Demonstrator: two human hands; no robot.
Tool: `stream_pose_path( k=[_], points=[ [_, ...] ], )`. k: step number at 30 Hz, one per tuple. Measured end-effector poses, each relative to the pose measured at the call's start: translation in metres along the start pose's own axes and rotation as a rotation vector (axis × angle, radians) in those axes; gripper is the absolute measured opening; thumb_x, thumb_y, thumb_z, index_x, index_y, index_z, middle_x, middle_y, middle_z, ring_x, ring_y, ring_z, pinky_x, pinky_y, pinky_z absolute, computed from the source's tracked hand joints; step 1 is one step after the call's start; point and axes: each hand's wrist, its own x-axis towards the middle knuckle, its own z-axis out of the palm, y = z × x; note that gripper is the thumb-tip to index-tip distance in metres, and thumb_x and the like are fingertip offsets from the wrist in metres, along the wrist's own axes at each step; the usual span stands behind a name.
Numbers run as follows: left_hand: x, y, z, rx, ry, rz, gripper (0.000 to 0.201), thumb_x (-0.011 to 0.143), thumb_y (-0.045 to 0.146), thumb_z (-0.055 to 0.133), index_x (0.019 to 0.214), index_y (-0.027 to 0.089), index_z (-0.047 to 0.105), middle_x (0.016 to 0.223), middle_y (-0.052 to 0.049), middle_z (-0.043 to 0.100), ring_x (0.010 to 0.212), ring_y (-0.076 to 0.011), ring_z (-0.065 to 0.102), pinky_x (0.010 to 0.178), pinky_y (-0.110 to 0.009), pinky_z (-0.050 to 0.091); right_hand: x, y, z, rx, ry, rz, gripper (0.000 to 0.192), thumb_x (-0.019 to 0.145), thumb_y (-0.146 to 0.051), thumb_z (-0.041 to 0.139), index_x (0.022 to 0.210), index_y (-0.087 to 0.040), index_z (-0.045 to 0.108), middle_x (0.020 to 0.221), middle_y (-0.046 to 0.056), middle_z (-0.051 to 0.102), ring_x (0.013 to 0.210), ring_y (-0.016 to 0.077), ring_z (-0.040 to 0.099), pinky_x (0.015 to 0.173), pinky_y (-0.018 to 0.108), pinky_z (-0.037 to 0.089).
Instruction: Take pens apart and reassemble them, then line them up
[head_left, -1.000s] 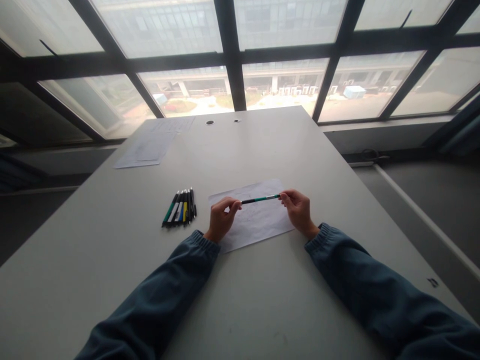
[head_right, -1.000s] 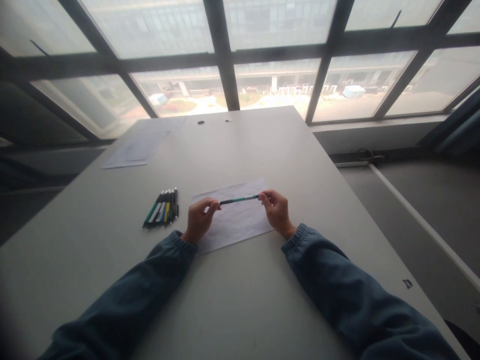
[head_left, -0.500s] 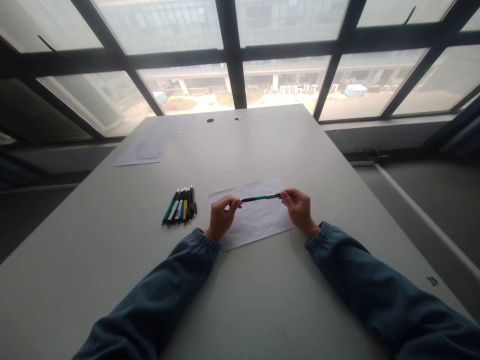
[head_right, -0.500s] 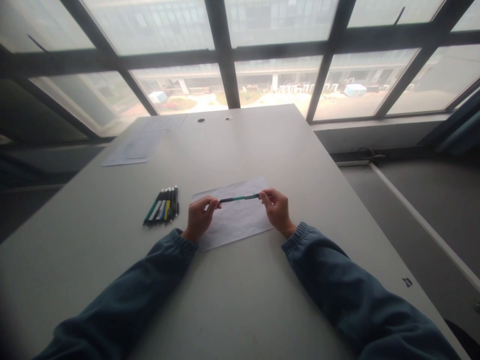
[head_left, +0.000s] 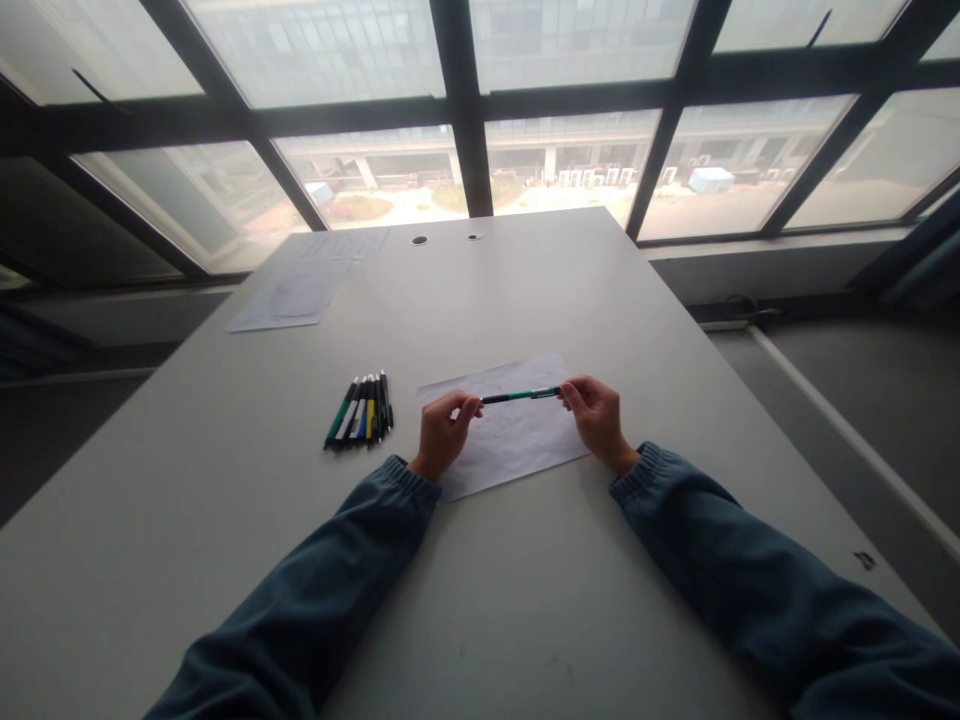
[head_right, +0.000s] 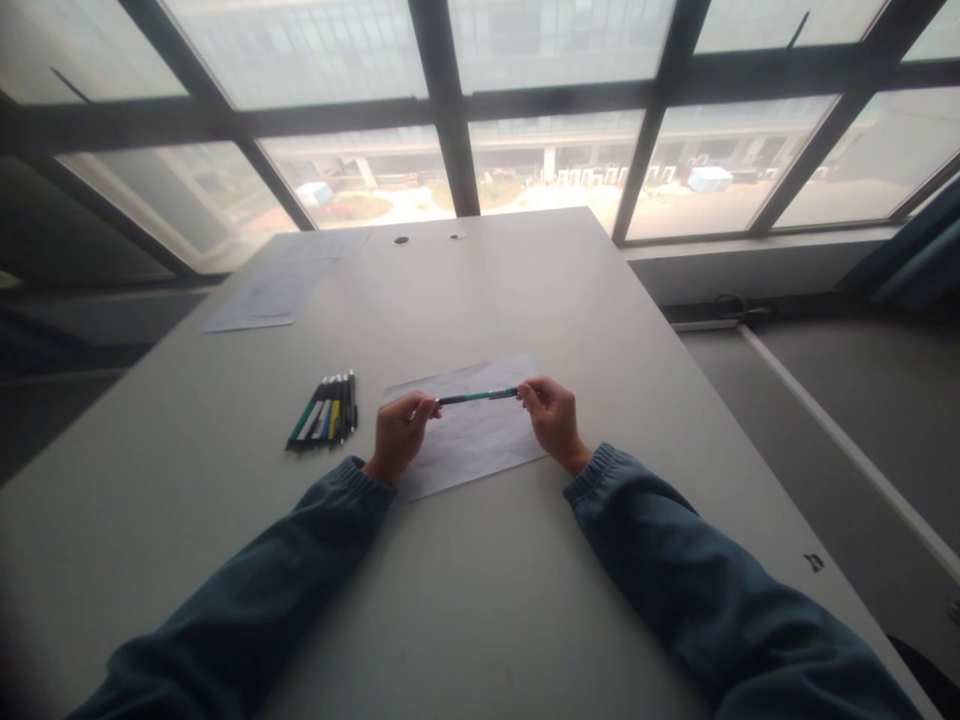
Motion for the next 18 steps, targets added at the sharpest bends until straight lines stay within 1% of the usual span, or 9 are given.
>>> stream_pose_path(
  k=[14,18],
  points=[
    [-0.0025,-0.0050,0.0007,-0.037,-0.002,-0.018,0.040,0.097,0.041,0.055,0.067,0.017,0.066,0.066,-0.003,0.068,0.062,-0.0137,0.063,0.060,-0.025,0.046,-0.0012,0.0011,-0.0009,-0.012,-0.018,0.005,0.029,0.089,-0.046,0.066,0.079,-0.019,0.067,0.068,0.002,0.066,0.060,0.0146,0.059,0.057,0.027,0.048],
    [-0.0023,-0.0048,0.0004,-0.025,-0.002,-0.015,0.040,0.097,0.040,0.055,0.067,0.017,0.066,0.066,-0.003,0.068,0.063,-0.0135,0.063,0.061,-0.025,0.046,-0.0013,0.0012,-0.0007,-0.013,-0.026,-0.006,0.028,0.090,-0.044,0.065,0.079,-0.019,0.067,0.068,0.002,0.066,0.061,0.0143,0.059,0.057,0.026,0.048]
  ],
)
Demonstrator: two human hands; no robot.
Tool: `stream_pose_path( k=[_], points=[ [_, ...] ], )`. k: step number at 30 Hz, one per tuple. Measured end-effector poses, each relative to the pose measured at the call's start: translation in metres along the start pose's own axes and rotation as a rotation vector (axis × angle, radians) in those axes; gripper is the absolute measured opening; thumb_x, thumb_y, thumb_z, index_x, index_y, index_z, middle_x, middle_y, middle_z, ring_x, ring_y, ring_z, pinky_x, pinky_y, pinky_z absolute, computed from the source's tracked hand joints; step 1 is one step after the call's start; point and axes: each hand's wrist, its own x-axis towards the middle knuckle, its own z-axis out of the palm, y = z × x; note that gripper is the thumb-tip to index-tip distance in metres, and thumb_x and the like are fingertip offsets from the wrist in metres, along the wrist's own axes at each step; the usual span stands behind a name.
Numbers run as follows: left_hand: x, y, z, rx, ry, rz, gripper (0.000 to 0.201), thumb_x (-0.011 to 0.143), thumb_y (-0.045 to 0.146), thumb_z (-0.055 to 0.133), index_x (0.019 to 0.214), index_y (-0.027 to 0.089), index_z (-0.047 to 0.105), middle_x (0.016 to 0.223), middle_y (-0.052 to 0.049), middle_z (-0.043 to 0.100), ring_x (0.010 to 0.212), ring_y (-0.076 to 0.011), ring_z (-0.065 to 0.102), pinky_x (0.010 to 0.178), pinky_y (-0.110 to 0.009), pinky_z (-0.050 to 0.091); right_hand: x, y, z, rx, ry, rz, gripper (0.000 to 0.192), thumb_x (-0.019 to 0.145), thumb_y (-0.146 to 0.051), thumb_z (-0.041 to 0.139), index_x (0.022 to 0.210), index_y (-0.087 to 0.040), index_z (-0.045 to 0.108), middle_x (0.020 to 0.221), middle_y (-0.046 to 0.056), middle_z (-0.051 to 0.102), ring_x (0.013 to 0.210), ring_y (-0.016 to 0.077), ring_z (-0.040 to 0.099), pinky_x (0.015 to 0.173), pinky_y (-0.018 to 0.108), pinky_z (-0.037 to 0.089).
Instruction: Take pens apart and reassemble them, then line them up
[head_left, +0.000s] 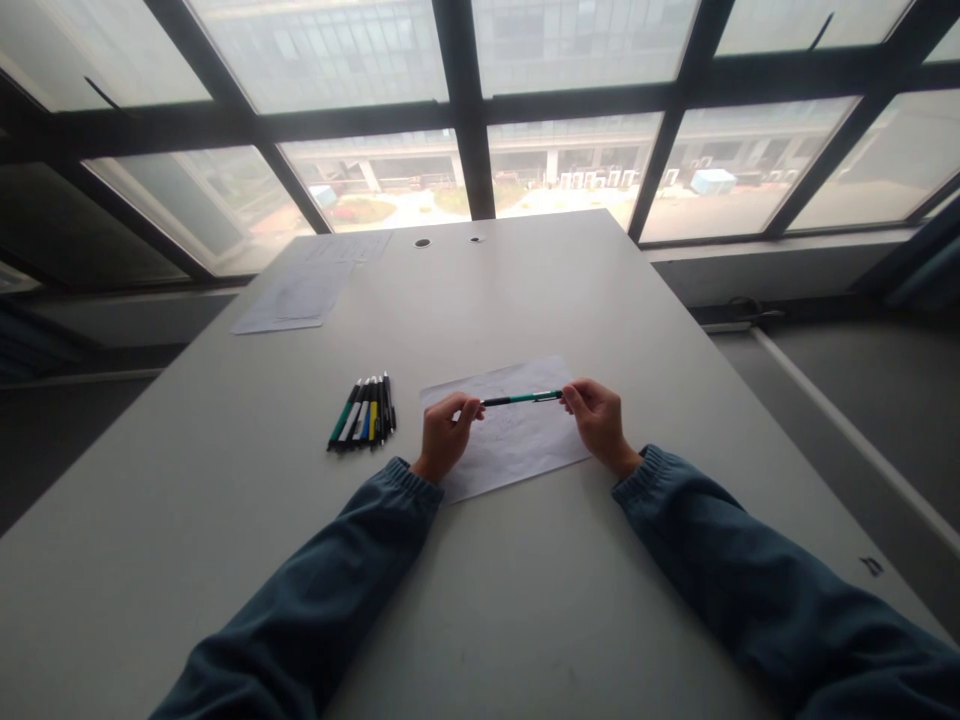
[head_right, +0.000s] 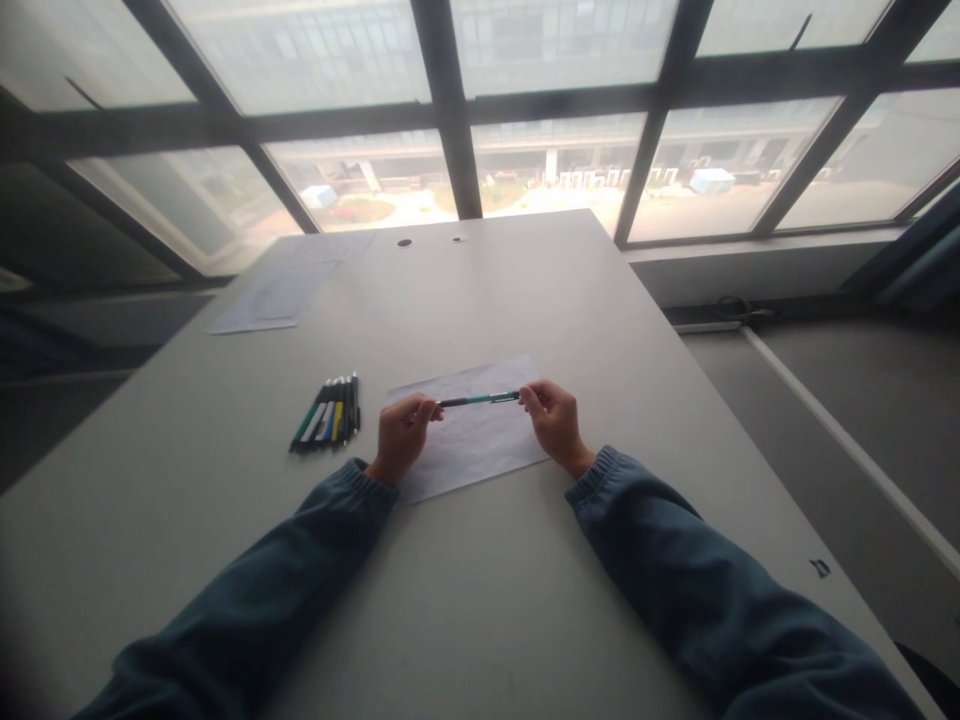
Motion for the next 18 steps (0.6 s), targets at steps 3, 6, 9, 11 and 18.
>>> stream_pose_path(
  k=[3,6,9,11,18],
  points=[
    [0.0001,-0.0001,-0.0002,0.003,0.006,-0.003,0.042,0.097,0.042,0.054,0.066,0.017,0.066,0.066,-0.003,0.068,0.063,-0.0139,0.063,0.062,-0.025,0.046,-0.0001,0.0003,0.0004,-0.009,-0.005,-0.002,0.030,0.090,-0.046,0.064,0.079,-0.019,0.067,0.068,0.002,0.066,0.061,0.0146,0.059,0.058,0.027,0.048],
    [0.0001,0.0000,-0.0001,0.003,0.016,-0.004,0.044,0.097,0.044,0.053,0.065,0.017,0.065,0.065,-0.004,0.067,0.062,-0.0140,0.063,0.062,-0.025,0.047,-0.0002,0.0008,0.0005,-0.018,-0.007,0.001,0.032,0.090,-0.048,0.064,0.078,-0.019,0.067,0.068,0.002,0.066,0.061,0.0150,0.059,0.058,0.027,0.049],
    [0.0001,0.0005,0.0000,0.007,0.012,-0.002,0.044,0.097,0.044,0.053,0.065,0.017,0.065,0.065,-0.003,0.067,0.062,-0.0140,0.063,0.061,-0.025,0.047,-0.0004,0.0008,0.0003,-0.023,-0.002,0.000,0.033,0.090,-0.050,0.063,0.077,-0.019,0.066,0.068,0.002,0.066,0.061,0.0154,0.059,0.058,0.027,0.049],
    [0.0001,0.0009,0.0000,0.010,0.011,-0.003,0.043,0.097,0.043,0.053,0.064,0.017,0.065,0.065,-0.003,0.067,0.062,-0.0140,0.063,0.061,-0.025,0.047,-0.0005,0.0001,0.0002,-0.023,0.000,0.001,0.033,0.090,-0.050,0.063,0.077,-0.019,0.066,0.067,0.002,0.066,0.060,0.0154,0.059,0.057,0.027,0.048],
    [-0.0001,-0.0005,0.0000,-0.006,0.002,0.011,0.042,0.097,0.041,0.054,0.065,0.017,0.065,0.065,-0.003,0.067,0.062,-0.0139,0.063,0.063,-0.026,0.047,-0.0008,-0.0005,-0.0006,-0.033,-0.002,0.001,0.033,0.091,-0.049,0.063,0.075,-0.019,0.066,0.066,0.002,0.065,0.060,0.0149,0.058,0.057,0.026,0.047]
  ],
)
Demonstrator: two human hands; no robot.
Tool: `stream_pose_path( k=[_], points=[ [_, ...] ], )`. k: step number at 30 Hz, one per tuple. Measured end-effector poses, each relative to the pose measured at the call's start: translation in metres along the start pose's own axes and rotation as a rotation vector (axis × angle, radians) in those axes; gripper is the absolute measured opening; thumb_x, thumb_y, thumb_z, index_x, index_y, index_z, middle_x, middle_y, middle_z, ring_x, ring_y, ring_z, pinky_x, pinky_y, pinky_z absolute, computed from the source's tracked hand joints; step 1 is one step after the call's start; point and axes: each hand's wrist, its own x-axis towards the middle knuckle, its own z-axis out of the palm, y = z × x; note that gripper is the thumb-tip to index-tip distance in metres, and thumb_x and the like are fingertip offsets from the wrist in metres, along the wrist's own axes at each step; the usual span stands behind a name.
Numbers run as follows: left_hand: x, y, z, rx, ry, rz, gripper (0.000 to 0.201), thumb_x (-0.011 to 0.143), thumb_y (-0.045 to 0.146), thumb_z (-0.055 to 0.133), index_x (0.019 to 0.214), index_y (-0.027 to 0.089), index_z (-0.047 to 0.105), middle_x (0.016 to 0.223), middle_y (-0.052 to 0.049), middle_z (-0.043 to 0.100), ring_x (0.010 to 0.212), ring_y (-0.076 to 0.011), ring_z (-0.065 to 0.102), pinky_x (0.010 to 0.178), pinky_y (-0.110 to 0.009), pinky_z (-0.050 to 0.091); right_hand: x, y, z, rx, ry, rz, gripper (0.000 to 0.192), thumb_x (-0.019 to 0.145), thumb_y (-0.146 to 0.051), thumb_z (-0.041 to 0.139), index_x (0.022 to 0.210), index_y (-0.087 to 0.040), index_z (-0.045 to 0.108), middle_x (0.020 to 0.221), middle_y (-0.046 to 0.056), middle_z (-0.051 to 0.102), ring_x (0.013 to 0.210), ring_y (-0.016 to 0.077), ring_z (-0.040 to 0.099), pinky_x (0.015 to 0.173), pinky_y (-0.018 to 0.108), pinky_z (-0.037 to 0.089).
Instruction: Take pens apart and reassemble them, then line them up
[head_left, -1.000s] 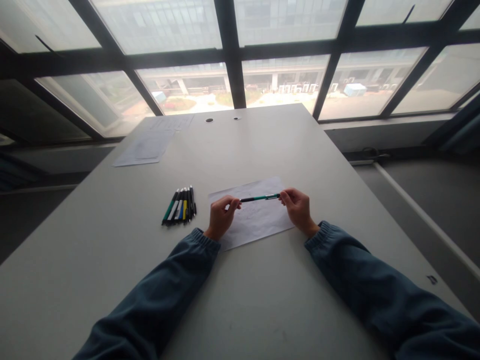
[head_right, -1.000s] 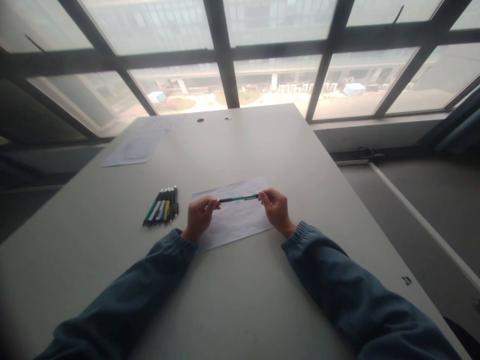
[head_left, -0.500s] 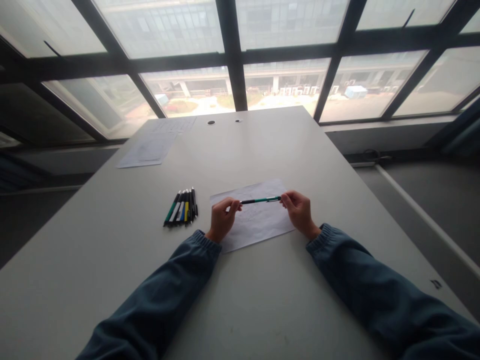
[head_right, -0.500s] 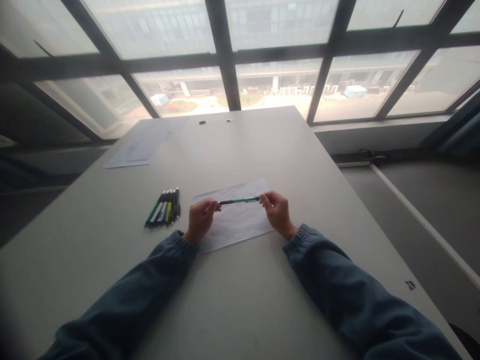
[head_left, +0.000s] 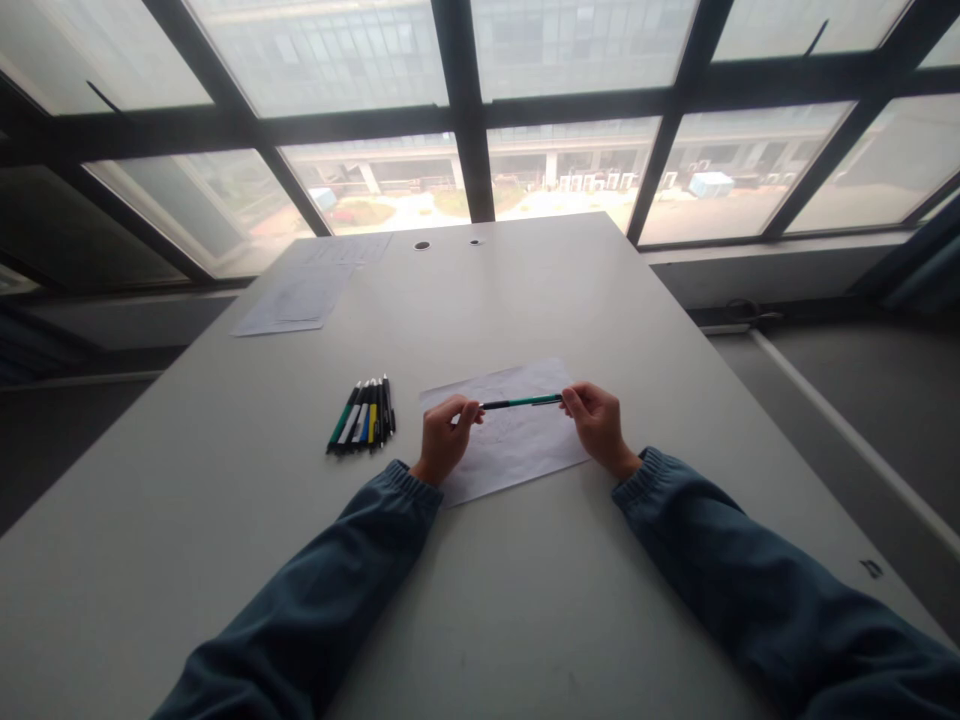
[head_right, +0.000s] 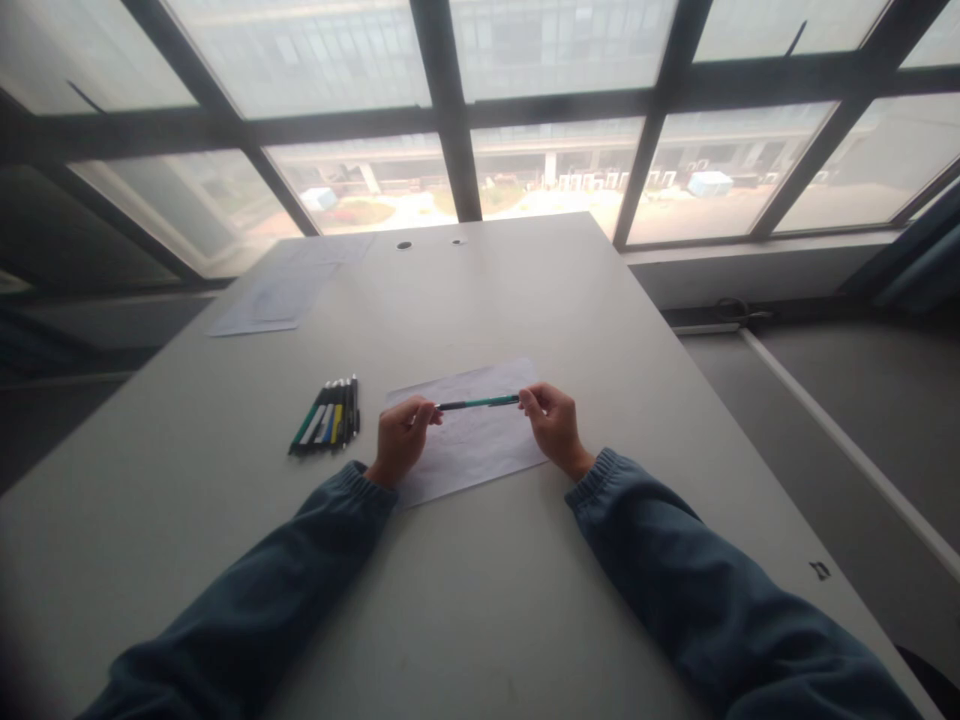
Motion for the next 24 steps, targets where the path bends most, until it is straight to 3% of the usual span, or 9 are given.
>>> stream_pose_path(
  k=[24],
  points=[
    [0.0002,0.0031,-0.0001,-0.007,-0.015,0.036,0.047,0.098,0.041,0.053,0.059,0.016,0.064,0.062,-0.003,0.066,0.059,-0.0130,0.062,0.062,-0.025,0.047,0.0000,-0.0019,0.0000,-0.014,-0.009,-0.006,0.036,0.092,-0.048,0.060,0.071,-0.019,0.064,0.063,0.001,0.063,0.058,0.0143,0.056,0.057,0.027,0.044]
  ],
)
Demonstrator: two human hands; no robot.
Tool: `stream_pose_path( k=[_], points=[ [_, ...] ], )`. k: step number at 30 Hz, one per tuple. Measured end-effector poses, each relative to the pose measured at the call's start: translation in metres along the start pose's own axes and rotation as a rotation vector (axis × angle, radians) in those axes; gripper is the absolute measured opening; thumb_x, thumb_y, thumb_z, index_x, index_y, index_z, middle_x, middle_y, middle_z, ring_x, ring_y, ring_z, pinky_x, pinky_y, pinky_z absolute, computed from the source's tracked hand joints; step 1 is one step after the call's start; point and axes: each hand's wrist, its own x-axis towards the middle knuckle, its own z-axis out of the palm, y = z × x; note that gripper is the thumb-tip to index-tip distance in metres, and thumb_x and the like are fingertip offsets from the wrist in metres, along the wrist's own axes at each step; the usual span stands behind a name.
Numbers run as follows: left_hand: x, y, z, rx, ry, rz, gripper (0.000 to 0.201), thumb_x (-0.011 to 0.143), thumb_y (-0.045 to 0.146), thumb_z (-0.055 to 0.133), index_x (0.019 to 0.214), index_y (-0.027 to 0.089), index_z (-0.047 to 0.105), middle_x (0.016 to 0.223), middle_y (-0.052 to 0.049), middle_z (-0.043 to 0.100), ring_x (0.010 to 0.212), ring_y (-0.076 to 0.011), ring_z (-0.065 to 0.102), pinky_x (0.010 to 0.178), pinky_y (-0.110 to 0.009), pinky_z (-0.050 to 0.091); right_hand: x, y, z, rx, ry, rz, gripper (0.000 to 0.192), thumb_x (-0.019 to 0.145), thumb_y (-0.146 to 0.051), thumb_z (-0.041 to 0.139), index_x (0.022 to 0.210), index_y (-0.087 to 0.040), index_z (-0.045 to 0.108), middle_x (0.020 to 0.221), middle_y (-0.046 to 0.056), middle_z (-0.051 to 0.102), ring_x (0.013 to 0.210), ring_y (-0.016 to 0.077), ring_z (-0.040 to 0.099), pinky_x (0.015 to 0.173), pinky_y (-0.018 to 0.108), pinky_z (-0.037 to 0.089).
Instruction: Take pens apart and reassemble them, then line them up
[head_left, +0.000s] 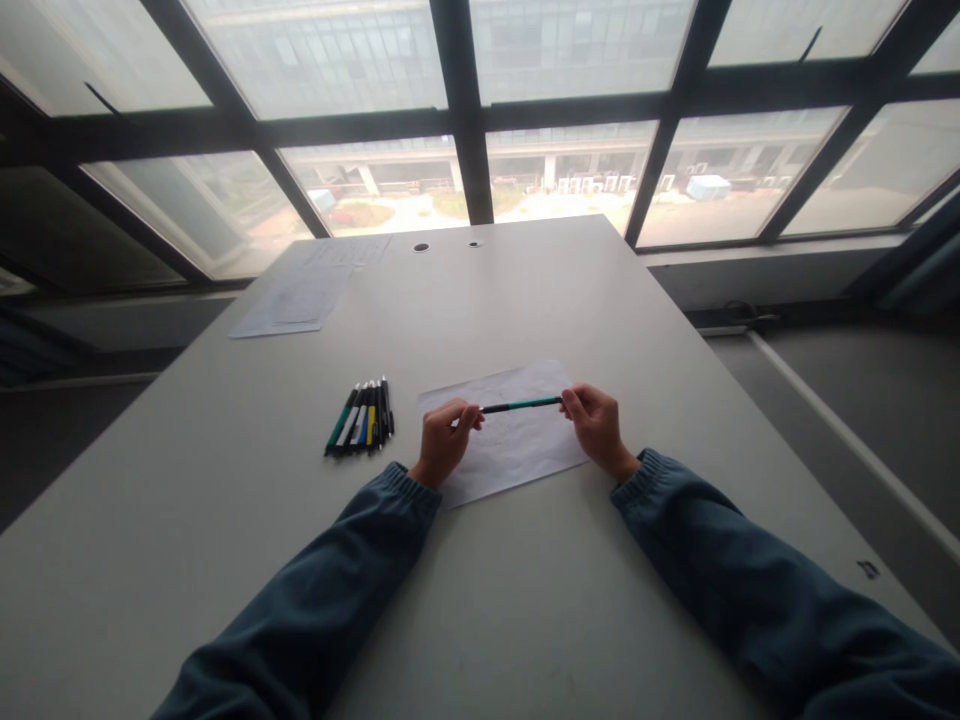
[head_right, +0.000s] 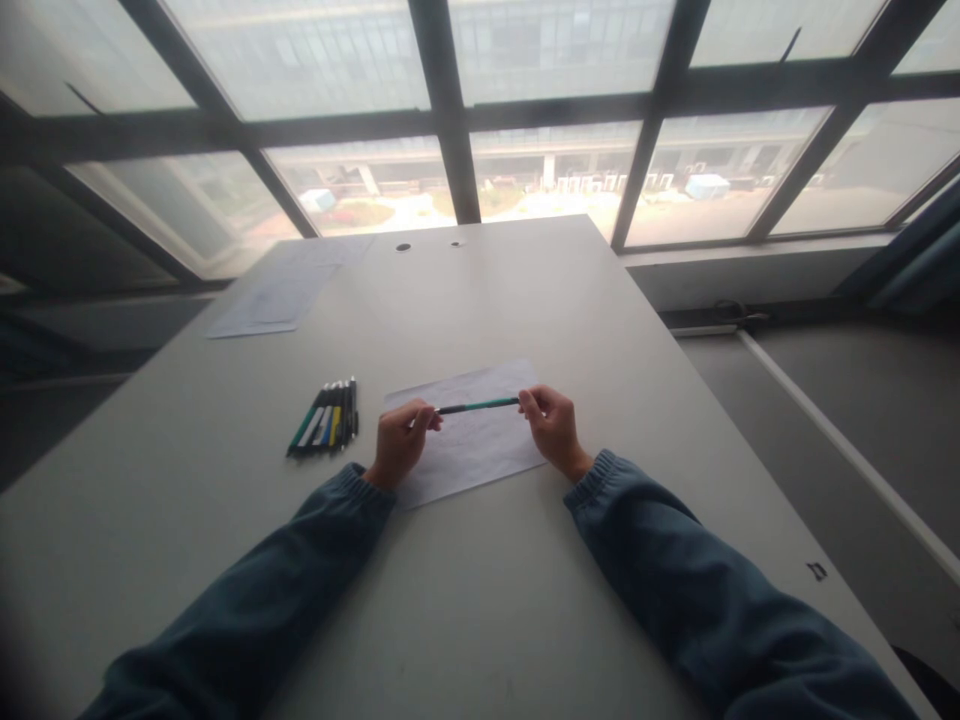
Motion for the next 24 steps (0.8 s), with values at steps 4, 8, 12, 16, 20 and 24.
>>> stream_pose_path(
  k=[4,8,12,16,20,24],
  points=[
    [0.0003,0.0003,0.0001,0.003,-0.003,0.005,0.048,0.098,0.043,0.053,0.059,0.017,0.064,0.061,-0.003,0.066,0.058,-0.0129,0.062,0.061,-0.025,0.047,-0.0004,0.0001,-0.0001,-0.003,0.009,0.003,0.037,0.093,-0.048,0.060,0.070,-0.019,0.063,0.063,0.001,0.062,0.058,0.0140,0.056,0.058,0.026,0.044],
    [0.0003,-0.0009,0.0003,0.009,-0.007,0.009,0.046,0.098,0.040,0.053,0.060,0.016,0.064,0.059,-0.002,0.065,0.057,-0.0123,0.061,0.060,-0.025,0.046,-0.0003,-0.0005,-0.0001,-0.007,0.007,0.004,0.037,0.093,-0.046,0.059,0.070,-0.019,0.063,0.063,0.001,0.062,0.058,0.0138,0.055,0.058,0.026,0.044],
    [-0.0001,-0.0018,0.0004,0.021,-0.017,0.005,0.047,0.098,0.041,0.052,0.060,0.016,0.063,0.059,-0.002,0.064,0.057,-0.0125,0.061,0.060,-0.025,0.046,-0.0001,-0.0014,0.0000,0.012,-0.001,-0.007,0.035,0.094,-0.044,0.059,0.070,-0.019,0.063,0.063,0.001,0.062,0.058,0.0137,0.055,0.059,0.026,0.044],
    [-0.0006,-0.0022,0.0001,0.024,-0.023,0.002,0.048,0.099,0.040,0.051,0.060,0.017,0.063,0.059,-0.002,0.064,0.057,-0.0125,0.061,0.061,-0.025,0.046,-0.0008,-0.0018,0.0001,0.011,0.003,-0.011,0.036,0.094,-0.044,0.059,0.069,-0.019,0.063,0.063,0.000,0.061,0.059,0.0139,0.055,0.058,0.026,0.043],
    [0.0001,-0.0001,-0.0002,0.041,-0.024,0.006,0.049,0.100,0.041,0.049,0.059,0.017,0.062,0.059,-0.002,0.064,0.057,-0.0127,0.061,0.061,-0.026,0.046,-0.0010,-0.0012,0.0002,0.004,0.000,0.000,0.037,0.094,-0.045,0.058,0.069,-0.019,0.063,0.062,0.000,0.061,0.058,0.0137,0.054,0.058,0.026,0.043],
    [0.0013,0.0026,0.0000,0.063,-0.020,-0.007,0.048,0.098,0.042,0.051,0.059,0.017,0.061,0.060,-0.002,0.064,0.058,-0.0131,0.061,0.062,-0.026,0.046,-0.0004,-0.0004,0.0001,0.014,-0.009,0.002,0.037,0.094,-0.046,0.058,0.068,-0.019,0.062,0.062,0.000,0.060,0.058,0.0137,0.054,0.058,0.026,0.043]
  ],
)
